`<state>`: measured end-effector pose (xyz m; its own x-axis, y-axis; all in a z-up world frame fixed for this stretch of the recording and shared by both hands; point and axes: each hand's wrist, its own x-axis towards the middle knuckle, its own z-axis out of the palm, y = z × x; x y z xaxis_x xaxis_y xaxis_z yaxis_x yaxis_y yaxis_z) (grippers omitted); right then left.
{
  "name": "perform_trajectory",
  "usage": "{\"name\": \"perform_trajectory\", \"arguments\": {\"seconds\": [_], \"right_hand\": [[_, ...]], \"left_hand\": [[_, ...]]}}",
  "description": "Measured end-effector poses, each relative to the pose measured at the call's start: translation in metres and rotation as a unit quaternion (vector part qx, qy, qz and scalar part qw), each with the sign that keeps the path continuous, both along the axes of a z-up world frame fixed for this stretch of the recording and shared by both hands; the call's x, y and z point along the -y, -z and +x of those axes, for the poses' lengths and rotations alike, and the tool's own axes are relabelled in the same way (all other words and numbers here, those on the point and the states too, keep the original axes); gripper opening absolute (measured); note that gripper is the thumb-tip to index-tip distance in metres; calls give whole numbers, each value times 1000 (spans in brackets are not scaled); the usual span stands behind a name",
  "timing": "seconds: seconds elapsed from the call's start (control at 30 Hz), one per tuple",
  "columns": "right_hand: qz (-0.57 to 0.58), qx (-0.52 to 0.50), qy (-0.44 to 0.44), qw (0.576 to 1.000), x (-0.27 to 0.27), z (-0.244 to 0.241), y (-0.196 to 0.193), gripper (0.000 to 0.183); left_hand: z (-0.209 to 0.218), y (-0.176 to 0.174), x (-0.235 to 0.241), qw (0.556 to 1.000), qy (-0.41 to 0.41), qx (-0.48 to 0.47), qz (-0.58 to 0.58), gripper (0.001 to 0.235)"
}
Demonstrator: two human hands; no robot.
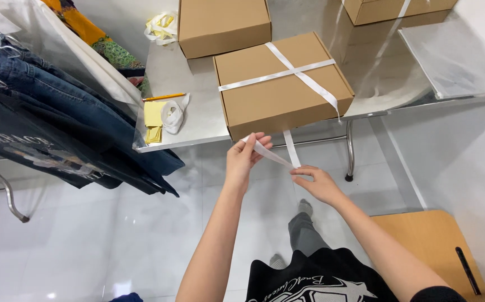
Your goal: The person places a folded brown garment into a plastic bag and puts it into a cardboard box. They close the box, tie it with a white ribbon, and stack it with other boxes. Later, they open a box, remove a brown garment, and hang it on a green hanger on a clothing rack.
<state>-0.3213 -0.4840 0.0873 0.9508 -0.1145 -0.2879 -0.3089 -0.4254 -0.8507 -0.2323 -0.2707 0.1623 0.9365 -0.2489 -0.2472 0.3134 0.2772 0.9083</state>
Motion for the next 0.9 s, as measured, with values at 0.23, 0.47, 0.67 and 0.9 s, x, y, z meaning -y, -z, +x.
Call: {"name": "perform_trajectory", "arguments": {"seconds": [0.23, 0.47, 0.67, 0.9], "right_hand": [[0, -5, -29, 1000, -21, 0, 2, 31], [-9, -8, -25, 1000, -31, 16, 8, 26], [9, 14, 0, 1000, -33, 22, -12, 23], [19, 27, 43, 999, -13, 50, 10, 22]], "left_hand": [[-15, -7, -46, 999, -36, -19, 33, 37], [-23, -3, -61, 998, -20, -41, 50, 38], [-18, -10, -60, 998, -5, -33, 50, 46], [3, -11, -46, 998, 9, -40, 51, 43]]}}
